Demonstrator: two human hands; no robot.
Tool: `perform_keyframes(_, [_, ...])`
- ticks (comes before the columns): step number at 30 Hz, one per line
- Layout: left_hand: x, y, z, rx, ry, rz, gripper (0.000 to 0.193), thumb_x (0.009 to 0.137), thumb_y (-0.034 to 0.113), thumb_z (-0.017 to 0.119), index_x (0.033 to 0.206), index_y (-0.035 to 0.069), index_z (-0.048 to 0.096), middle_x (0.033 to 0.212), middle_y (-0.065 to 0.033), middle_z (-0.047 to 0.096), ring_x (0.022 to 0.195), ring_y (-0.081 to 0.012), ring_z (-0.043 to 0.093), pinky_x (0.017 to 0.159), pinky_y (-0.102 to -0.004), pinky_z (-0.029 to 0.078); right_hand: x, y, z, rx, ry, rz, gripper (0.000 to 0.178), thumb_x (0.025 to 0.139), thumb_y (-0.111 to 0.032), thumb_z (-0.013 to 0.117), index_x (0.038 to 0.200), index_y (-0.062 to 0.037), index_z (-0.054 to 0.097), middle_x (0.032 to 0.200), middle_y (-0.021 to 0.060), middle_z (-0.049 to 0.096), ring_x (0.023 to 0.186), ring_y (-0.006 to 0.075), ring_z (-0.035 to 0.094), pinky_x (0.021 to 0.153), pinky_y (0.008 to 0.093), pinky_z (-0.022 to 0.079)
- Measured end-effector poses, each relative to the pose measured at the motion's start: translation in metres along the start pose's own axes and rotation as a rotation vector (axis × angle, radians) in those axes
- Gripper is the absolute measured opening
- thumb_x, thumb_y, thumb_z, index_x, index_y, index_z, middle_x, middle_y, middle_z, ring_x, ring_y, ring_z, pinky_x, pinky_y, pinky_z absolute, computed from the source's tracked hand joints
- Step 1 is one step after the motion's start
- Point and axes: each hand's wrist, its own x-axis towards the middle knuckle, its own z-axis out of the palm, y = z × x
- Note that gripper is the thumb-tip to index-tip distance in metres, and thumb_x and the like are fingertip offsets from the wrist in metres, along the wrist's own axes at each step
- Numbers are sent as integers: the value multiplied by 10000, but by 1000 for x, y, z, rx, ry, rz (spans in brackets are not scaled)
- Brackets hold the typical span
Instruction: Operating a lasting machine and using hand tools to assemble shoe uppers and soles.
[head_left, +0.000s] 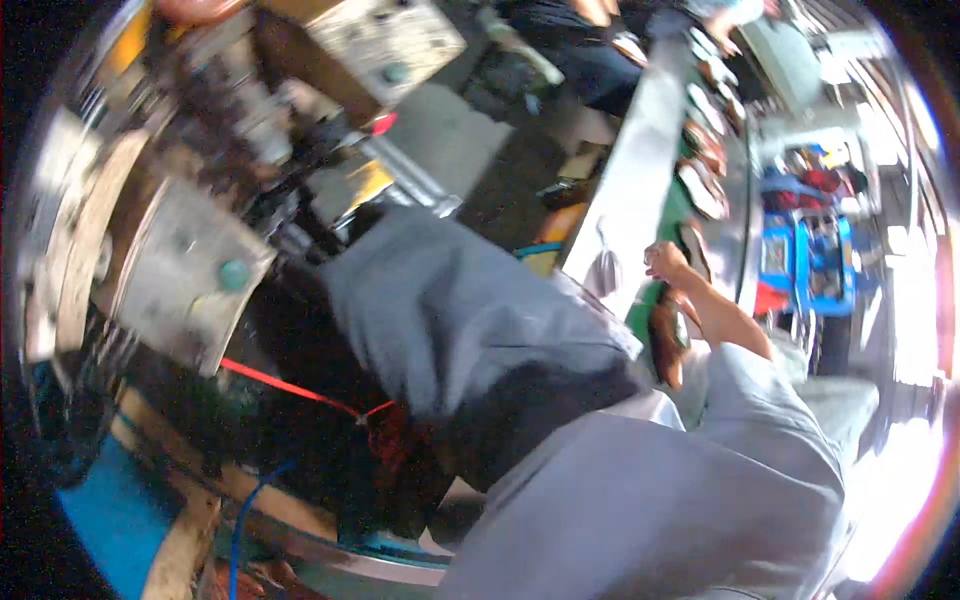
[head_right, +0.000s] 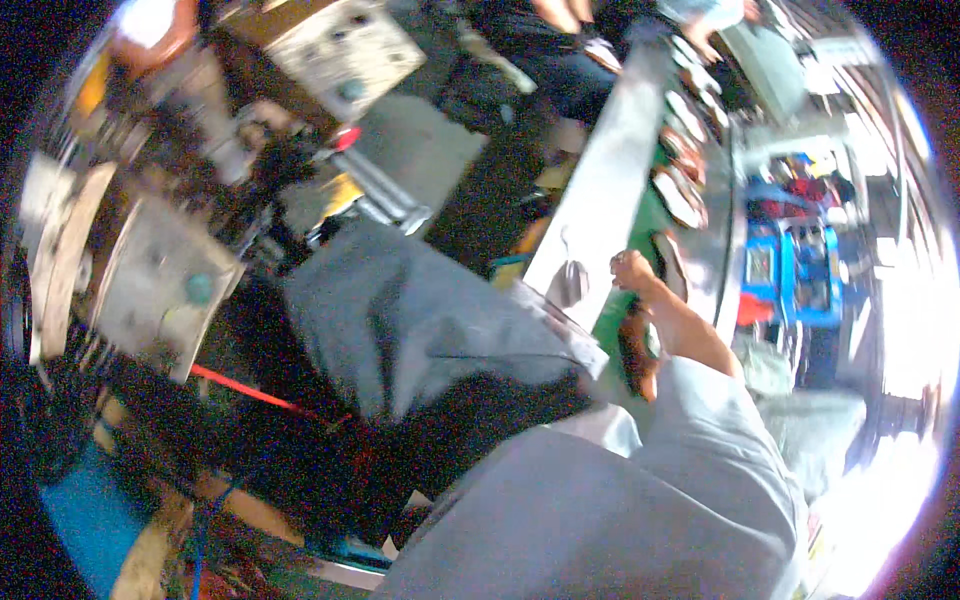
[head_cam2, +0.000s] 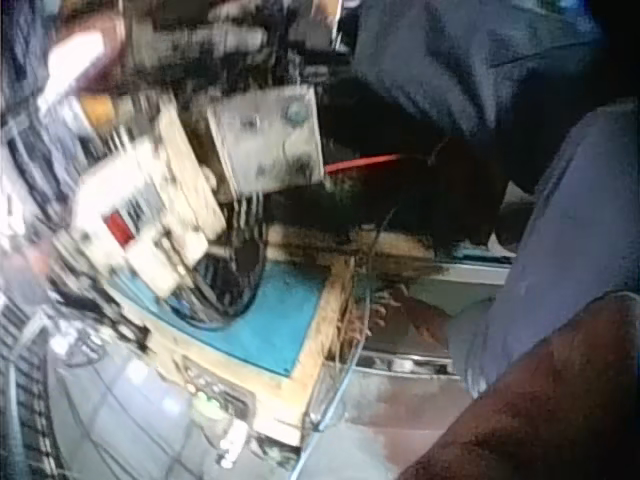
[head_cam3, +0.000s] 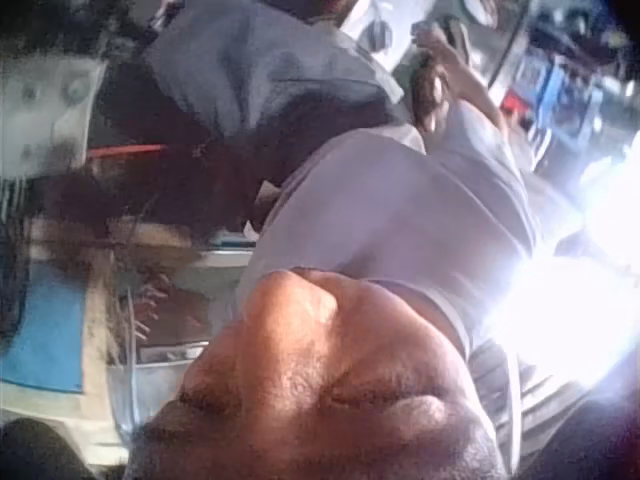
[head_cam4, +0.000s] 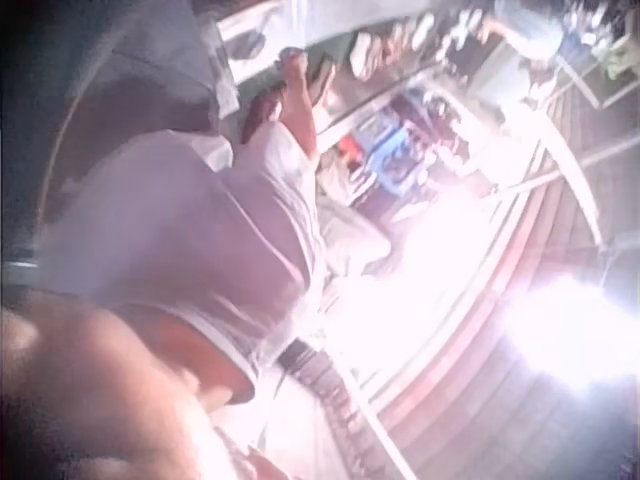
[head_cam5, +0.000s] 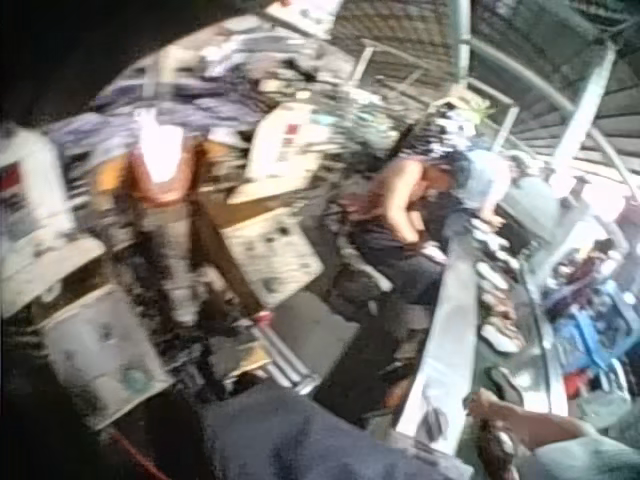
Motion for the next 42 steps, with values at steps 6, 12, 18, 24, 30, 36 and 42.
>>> perform_keyframes(6, [-45,60,-25,-131,-48,-36,404,1061,148,641,1371,-110,635,1121,-236,670,954,-290,644,805,-410,601,-109,223,28,-31,-84,449,515,983,-327,783,1383,-27,660,1269,194,757,1071,286,748,939,429,604])
perform_keyframes(12, [-80,117,-62,-228,-205,-162,361,1078,159,634,1316,-110,672,1007,-200,689,845,-253,633,758,-394,584,-182,296,67,194,-190,288,795,909,-289,881,1541,5,500,1423,201,690,1327,311,641,1162,439,490])
perform_keyframes(18, [-57,174,-92,-332,-298,-220,335,1096,170,628,1261,-110,709,892,-165,709,736,-216,622,711,-379,567,-143,287,101,388,336,121,1074,732,-310,1021,1563,77,460,1471,217,681,1364,361,663,1182,466,518])
perform_keyframes(24, [13,392,-98,-1006,-667,182,417,1169,211,620,1502,-40,634,1350,-166,750,1185,-241,735,997,-342,604,-110,249,86,558,487,290,937,799,-422,971,1523,16,569,1396,233,733,1357,356,682,1170,449,514])
perform_keyframes(30, [-83,699,-185,-1173,-856,776,414,1170,157,589,1509,-78,620,1419,-248,711,1234,-309,750,1111,-420,592,-72,196,44,1368,166,262,862,857,-589,916,1426,9,666,1343,143,732,1193,282,705,1037,468,558])
perform_keyframes(36, [-172,838,-267,-1483,-1075,1045,649,1116,160,695,1694,33,428,1616,-221,552,1365,-315,673,1122,-421,577,-71,28,43,1834,-607,-120,923,924,-695,791,1563,-73,555,1377,178,702,1225,309,699,1064,496,591])
perform_keyframes(42, [-126,810,-279,-1321,-497,1103,404,1098,99,691,1486,-11,672,1366,-146,767,1250,-224,720,1081,-351,556,-113,-135,50,1519,-1143,-261,950,941,-631,822,1609,-37,501,1474,231,661,1315,352,686,1180,492,555])
